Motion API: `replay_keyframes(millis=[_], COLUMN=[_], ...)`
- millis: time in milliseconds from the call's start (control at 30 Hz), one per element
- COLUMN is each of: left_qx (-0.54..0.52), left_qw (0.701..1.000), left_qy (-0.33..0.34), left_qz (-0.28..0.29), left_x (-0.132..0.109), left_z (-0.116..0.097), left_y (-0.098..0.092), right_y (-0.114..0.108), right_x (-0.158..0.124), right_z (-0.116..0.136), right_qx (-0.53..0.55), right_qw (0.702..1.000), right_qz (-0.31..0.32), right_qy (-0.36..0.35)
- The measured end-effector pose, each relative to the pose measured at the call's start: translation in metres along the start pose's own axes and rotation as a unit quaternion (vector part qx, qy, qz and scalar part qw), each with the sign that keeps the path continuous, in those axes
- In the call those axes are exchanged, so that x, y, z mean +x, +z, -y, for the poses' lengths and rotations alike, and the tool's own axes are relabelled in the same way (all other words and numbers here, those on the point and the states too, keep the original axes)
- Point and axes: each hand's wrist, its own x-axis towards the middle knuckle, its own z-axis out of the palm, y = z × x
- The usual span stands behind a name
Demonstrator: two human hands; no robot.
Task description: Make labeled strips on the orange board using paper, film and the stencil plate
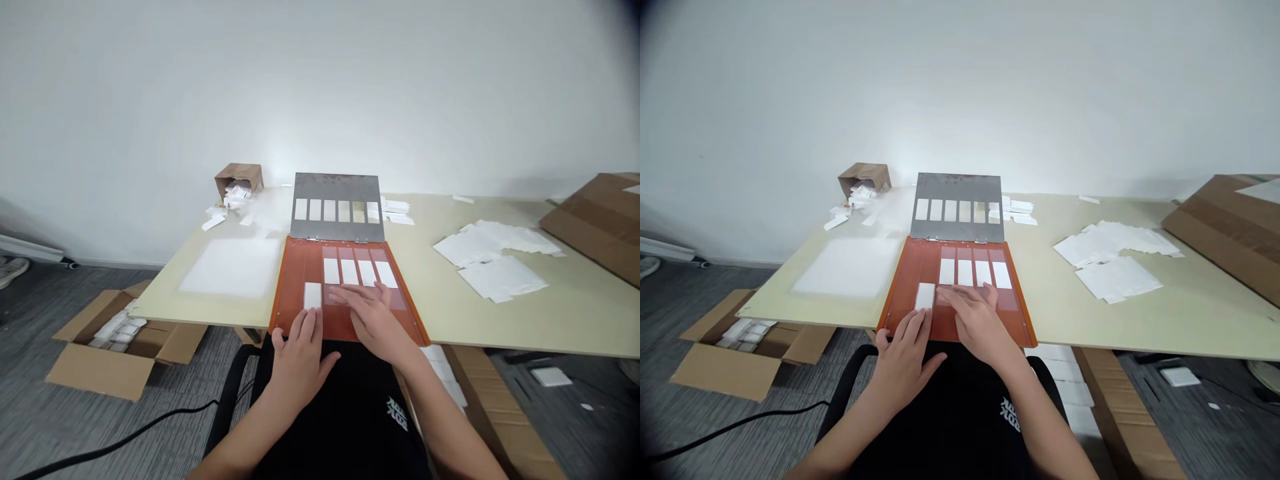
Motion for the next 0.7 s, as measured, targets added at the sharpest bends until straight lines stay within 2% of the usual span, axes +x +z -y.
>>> replay_keyframes(millis=[233,400,600,700], left_qx=[-0.041,-0.112,-0.162,-0.171], left_qw=[0.992,0.975,0.957,0.936], left_qy=[-0.011,-0.008,0.019,0.02], left_qz=[-0.117,-0.192,-0.241,-0.306], left_x=[-0.002,-0.006,-0.009,-0.003], left_z=[0.003,0.008,0.018,0.019], left_y=[0.01,0.013,0.005,0.002], right_y=[-0.002,0.004,0.009,0.015], right_x=[-0.026,-0.031,-0.032,-0.03], right_z=[0.006,0.025,0.037,0.042], right_qx=[0.057,0.093,0.125,0.145], right_qw=[0.993,0.988,0.982,0.976], right_qz=[-0.098,-0.108,-0.128,-0.156], right_qy=[0.046,0.063,0.067,0.049])
